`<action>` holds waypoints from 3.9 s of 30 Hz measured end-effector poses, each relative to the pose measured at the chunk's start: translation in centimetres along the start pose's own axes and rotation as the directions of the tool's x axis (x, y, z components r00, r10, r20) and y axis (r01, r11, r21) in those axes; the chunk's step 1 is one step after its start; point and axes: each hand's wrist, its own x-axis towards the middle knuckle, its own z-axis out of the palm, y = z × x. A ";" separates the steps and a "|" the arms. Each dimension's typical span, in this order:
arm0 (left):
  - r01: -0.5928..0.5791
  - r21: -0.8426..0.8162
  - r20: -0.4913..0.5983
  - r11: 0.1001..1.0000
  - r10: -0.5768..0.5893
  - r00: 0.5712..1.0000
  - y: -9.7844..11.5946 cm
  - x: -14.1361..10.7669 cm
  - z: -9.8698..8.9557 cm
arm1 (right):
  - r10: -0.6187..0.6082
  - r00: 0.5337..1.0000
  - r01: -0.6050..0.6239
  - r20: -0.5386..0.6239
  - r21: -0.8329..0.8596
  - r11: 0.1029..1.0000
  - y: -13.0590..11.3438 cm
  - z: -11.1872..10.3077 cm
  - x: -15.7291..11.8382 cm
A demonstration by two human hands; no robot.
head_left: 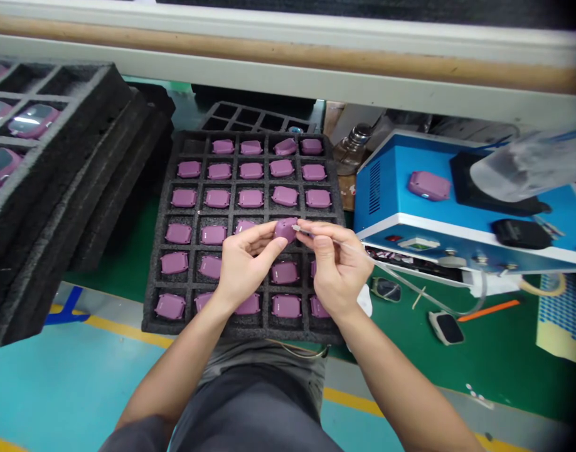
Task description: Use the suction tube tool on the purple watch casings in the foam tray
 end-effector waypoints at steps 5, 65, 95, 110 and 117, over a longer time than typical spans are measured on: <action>-0.012 -0.012 -0.001 1.000 0.012 1.000 0.1 0.1 0.1 | -0.020 1.000 0.020 -0.009 0.009 1.000 0.2 0.0 0.0; -0.006 0.103 -0.108 0.995 0.018 0.994 0.3 0.9 0.0 | 0.008 0.998 -0.011 0.064 0.053 0.999 1.3 0.2 1.3; 0.003 0.119 -0.118 0.993 0.011 0.993 0.2 0.9 0.0 | 0.016 0.998 -0.020 0.066 0.057 0.998 1.3 0.2 1.3; 0.001 0.132 -0.128 0.991 0.016 0.992 0.3 0.9 0.0 | -0.020 0.997 0.013 0.068 0.096 0.995 1.0 0.3 1.4; -0.003 0.134 -0.100 0.991 0.017 0.995 0.2 1.2 0.1 | -0.025 0.998 0.019 0.058 0.098 0.995 1.3 0.3 1.5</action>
